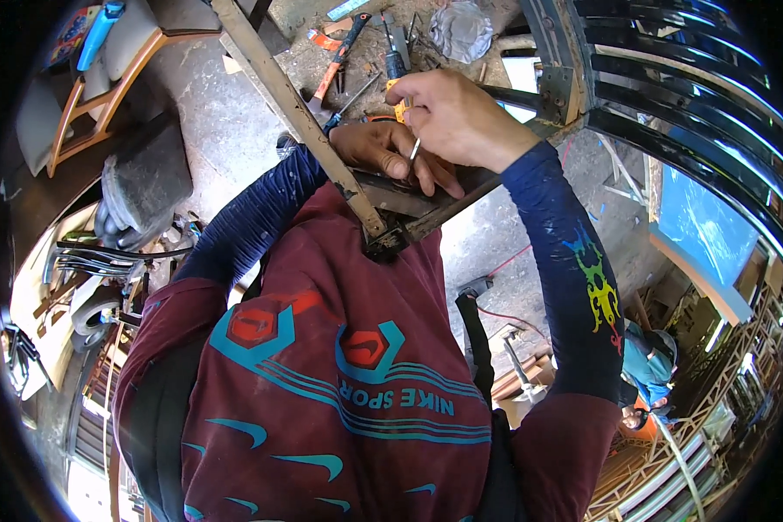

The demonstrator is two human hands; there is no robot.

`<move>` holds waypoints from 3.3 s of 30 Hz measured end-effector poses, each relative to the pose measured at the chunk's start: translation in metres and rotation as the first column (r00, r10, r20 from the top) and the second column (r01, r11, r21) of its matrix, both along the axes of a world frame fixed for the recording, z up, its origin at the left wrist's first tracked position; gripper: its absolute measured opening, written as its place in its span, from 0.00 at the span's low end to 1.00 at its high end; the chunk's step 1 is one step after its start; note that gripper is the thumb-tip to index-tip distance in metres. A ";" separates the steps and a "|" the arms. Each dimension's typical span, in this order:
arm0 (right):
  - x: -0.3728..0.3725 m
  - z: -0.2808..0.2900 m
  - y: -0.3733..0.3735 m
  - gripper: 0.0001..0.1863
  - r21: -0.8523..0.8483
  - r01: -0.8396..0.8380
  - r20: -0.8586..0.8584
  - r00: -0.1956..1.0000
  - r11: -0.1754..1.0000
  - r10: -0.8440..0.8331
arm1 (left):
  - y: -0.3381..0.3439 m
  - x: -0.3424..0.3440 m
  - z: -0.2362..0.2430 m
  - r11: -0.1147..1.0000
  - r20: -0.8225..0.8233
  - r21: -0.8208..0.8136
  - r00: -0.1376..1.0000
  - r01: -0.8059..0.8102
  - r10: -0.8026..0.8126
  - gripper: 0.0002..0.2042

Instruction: Repairing the wooden frame of a chair using manual tools.

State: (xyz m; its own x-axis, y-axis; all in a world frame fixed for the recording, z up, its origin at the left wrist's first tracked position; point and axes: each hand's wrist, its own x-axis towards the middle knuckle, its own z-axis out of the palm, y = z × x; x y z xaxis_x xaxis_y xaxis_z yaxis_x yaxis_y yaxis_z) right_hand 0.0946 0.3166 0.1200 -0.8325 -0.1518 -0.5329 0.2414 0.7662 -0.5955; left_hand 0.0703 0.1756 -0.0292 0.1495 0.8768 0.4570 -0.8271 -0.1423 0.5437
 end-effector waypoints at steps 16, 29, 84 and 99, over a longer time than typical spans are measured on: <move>0.019 0.039 0.037 0.14 -0.501 0.498 -0.076 0.789 0.708 -0.609 | 0.008 -0.001 -0.019 0.975 -0.089 0.138 0.978 -0.177 0.190 0.14; 0.103 -0.002 0.024 0.13 -0.568 0.602 -0.104 0.624 0.561 -0.775 | 0.009 0.016 -0.034 0.974 0.076 0.102 0.978 -0.201 0.194 0.15; 0.102 -0.018 0.010 0.10 -0.277 0.523 -0.491 0.644 0.806 -0.587 | -0.001 0.005 -0.004 0.987 0.060 -0.062 0.986 -0.151 0.155 0.16; 0.100 -0.017 0.011 0.12 -0.302 0.513 -0.480 0.646 0.803 -0.593 | 0.004 0.007 -0.016 0.977 0.036 0.002 0.976 -0.215 0.215 0.14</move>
State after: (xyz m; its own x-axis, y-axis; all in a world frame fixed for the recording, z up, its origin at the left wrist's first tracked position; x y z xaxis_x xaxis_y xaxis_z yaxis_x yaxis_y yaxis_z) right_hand 0.1949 0.3279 0.1034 -0.9167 0.3994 0.0067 0.2129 0.5029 -0.8377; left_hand 0.0769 0.1794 -0.0454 -0.0584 0.8838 0.4641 -0.7956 -0.3220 0.5131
